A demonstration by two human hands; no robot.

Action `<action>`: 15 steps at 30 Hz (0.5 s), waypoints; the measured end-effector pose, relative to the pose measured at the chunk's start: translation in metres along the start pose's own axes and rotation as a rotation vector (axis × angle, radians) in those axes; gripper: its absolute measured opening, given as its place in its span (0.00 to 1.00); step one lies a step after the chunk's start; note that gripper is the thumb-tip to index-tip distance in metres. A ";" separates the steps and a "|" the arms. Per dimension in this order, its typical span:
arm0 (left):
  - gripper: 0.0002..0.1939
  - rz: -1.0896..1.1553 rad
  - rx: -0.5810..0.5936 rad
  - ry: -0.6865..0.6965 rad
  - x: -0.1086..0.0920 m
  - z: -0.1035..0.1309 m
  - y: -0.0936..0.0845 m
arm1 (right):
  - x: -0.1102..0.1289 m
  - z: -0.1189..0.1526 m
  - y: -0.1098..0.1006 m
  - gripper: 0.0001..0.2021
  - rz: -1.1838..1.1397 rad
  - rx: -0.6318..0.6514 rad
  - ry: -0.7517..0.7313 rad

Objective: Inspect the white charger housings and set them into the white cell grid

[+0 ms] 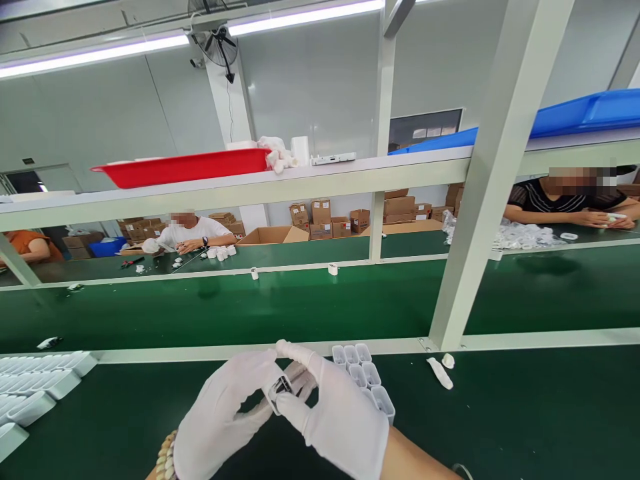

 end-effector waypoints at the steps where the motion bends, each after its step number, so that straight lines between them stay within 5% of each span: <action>1: 0.11 0.026 -0.013 -0.016 -0.001 -0.001 0.000 | -0.001 0.000 -0.001 0.25 -0.007 0.009 -0.009; 5: 0.13 0.137 -0.027 -0.116 -0.001 0.003 0.002 | 0.000 -0.003 -0.012 0.29 -0.086 0.065 -0.051; 9: 0.19 0.159 -0.044 -0.264 0.009 0.014 0.012 | -0.008 0.003 -0.022 0.22 -0.078 -0.033 -0.020; 15: 0.15 0.346 0.003 -0.695 0.059 0.051 0.062 | -0.080 0.045 0.020 0.05 0.350 0.170 -0.018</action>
Point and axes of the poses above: each hand's wrist, its own z-axis away from the middle knuckle, its own y-axis out of the palm, x = y × z, the point moved 1 cm from there along -z, towards the middle knuckle, and after that the axes turned 13 degrees about y, right-handed, at the moved point
